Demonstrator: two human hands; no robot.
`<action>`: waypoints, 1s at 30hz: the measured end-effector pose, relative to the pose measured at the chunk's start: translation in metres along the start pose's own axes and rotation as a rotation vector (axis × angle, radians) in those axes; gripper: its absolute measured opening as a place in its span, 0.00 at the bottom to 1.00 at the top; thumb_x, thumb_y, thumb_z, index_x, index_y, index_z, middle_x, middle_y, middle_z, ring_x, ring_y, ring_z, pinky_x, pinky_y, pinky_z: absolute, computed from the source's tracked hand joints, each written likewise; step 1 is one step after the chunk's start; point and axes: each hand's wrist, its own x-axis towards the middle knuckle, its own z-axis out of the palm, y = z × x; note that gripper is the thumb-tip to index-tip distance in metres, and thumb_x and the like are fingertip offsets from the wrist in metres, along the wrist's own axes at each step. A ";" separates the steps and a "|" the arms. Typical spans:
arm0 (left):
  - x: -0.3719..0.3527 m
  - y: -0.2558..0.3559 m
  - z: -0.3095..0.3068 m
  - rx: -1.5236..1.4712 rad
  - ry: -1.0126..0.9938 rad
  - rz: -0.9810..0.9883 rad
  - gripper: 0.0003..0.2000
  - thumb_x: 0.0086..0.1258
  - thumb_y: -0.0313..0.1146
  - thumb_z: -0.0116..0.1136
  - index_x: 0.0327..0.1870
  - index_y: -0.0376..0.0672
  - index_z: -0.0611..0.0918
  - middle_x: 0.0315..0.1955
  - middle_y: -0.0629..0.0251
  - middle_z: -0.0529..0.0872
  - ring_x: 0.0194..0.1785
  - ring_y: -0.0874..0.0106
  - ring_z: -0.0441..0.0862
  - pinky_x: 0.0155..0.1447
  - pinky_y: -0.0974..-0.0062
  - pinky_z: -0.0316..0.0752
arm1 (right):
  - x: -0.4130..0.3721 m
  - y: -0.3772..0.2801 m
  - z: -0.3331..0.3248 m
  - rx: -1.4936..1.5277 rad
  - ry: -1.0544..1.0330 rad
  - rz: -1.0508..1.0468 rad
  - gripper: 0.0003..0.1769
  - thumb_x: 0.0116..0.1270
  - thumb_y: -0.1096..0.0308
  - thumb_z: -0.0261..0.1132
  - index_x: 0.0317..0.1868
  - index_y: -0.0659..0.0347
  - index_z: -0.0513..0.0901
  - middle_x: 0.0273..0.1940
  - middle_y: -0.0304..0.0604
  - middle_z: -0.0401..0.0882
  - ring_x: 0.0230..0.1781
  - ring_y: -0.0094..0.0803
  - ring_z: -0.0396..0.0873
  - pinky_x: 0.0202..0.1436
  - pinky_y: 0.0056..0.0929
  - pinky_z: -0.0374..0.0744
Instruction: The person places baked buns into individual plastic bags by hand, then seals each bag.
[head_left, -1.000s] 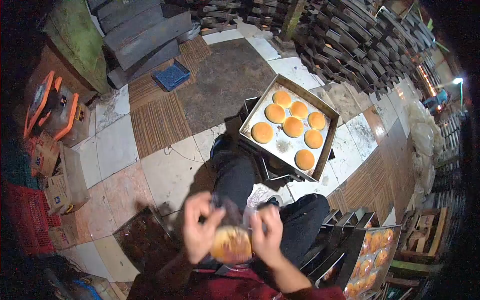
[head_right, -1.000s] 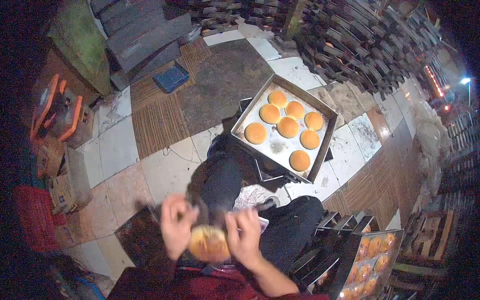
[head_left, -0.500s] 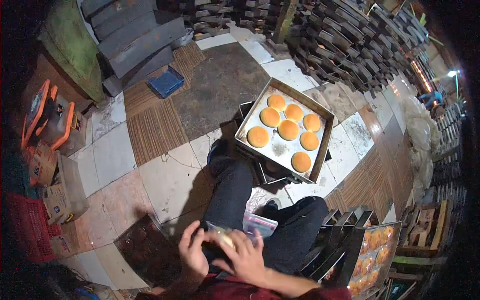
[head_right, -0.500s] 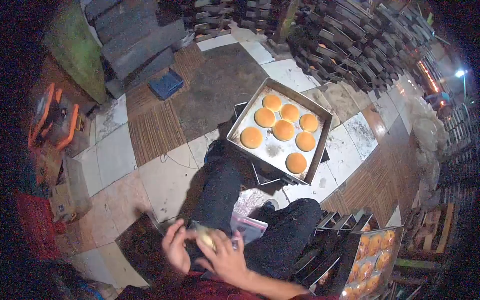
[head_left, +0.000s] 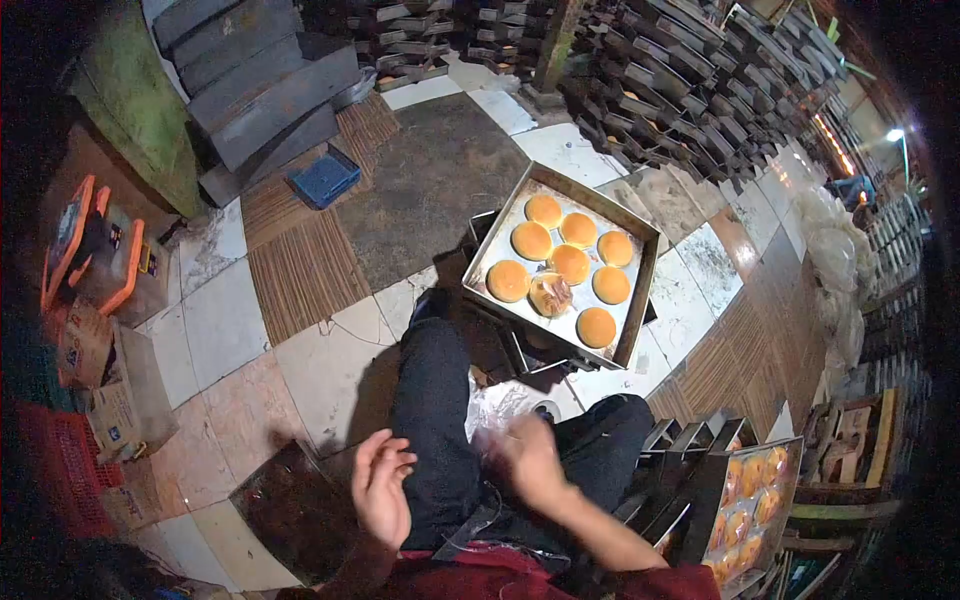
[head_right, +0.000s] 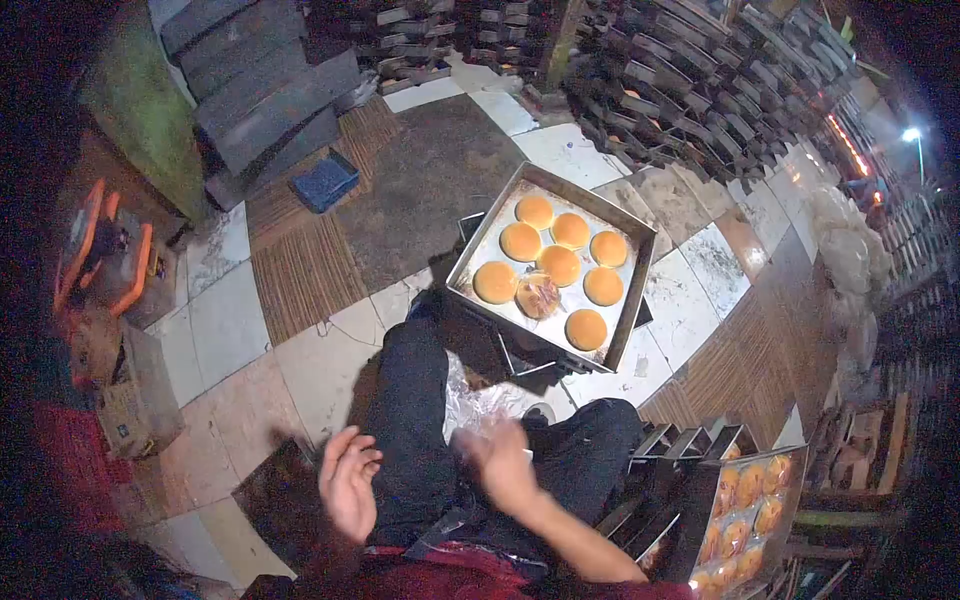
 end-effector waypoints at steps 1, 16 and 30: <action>0.003 -0.003 0.006 -0.003 -0.034 -0.051 0.12 0.69 0.28 0.47 0.52 0.40 0.73 0.42 0.63 0.78 0.40 0.75 0.76 0.46 0.78 0.69 | -0.022 0.014 0.031 -0.662 -0.015 -0.453 0.14 0.58 0.66 0.55 0.44 0.60 0.76 0.52 0.47 0.71 0.61 0.48 0.63 0.61 0.53 0.63; 0.015 -0.043 0.016 0.058 -0.167 -0.267 0.09 0.70 0.28 0.45 0.48 0.39 0.73 0.38 0.63 0.79 0.39 0.75 0.77 0.44 0.79 0.70 | -0.064 0.021 0.029 -0.698 -0.380 -0.584 0.22 0.61 0.60 0.57 0.54 0.57 0.71 0.63 0.48 0.60 0.62 0.56 0.61 0.61 0.55 0.62; 0.032 -0.032 0.015 -0.549 -0.478 -1.062 0.41 0.62 0.69 0.33 0.57 0.34 0.68 0.51 0.49 0.75 0.53 0.55 0.74 0.61 0.51 0.64 | 0.021 -0.058 -0.090 -0.102 -0.158 -0.492 0.17 0.45 0.75 0.62 0.40 0.52 0.81 0.45 0.40 0.76 0.52 0.41 0.70 0.56 0.44 0.66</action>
